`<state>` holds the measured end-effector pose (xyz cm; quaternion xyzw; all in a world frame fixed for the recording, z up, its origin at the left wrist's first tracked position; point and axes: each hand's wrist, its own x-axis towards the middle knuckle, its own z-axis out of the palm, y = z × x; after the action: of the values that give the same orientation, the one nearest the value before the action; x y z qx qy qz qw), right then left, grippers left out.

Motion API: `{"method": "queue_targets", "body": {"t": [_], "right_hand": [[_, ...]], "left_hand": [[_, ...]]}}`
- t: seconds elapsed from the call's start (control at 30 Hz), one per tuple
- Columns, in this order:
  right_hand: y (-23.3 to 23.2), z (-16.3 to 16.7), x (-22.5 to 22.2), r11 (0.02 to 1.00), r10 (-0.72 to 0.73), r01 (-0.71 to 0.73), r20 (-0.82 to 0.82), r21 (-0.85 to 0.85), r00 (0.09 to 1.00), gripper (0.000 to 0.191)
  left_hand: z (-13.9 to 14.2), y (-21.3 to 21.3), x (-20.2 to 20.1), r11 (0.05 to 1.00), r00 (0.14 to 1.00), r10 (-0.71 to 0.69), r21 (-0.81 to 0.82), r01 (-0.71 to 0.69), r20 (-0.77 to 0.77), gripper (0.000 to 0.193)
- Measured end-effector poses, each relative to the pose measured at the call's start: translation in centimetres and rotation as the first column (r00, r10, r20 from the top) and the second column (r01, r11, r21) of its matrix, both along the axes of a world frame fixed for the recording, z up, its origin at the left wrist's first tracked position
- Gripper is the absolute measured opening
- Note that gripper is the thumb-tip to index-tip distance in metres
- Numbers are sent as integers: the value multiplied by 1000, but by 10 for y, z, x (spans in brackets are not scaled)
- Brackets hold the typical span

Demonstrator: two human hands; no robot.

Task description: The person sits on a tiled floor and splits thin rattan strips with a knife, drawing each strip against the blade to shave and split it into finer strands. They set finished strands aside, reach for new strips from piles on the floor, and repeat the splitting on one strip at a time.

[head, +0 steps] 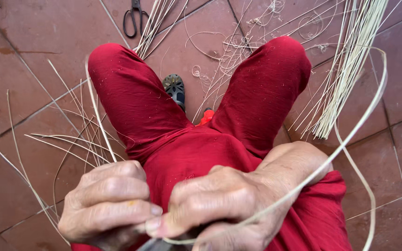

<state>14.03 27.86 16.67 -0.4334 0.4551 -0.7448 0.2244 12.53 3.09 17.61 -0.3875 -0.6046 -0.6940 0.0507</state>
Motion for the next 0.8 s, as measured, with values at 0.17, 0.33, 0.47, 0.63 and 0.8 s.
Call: {"method": "queue_targets", "body": {"t": [0.17, 0.33, 0.47, 0.63, 0.8], "right_hand": [[-6, 4, 2, 999, 46, -46, 72, 9, 996, 38], [14, -13, -10, 998, 63, -61, 84, -24, 995, 41], [25, -28, -2, 996, -25, 44, 234, -76, 972, 49], [21, -34, 23, 949, -252, 314, 603, 2, 757, 54], [22, -54, 4, 945, -217, 328, 746, -2, 630, 57]], "left_hand": [[-4, -2, 8, 996, 998, 69, 65, -69, -5, 17], [5, -23, -11, 932, 978, 200, -317, -175, 50, 21], [11, -20, -12, 878, 966, 257, -413, -242, -20, 26], [9, -15, -10, 833, 951, 301, -466, -297, -69, 25], [5, -15, -24, 814, 964, 248, -519, -261, -96, 25]]}}
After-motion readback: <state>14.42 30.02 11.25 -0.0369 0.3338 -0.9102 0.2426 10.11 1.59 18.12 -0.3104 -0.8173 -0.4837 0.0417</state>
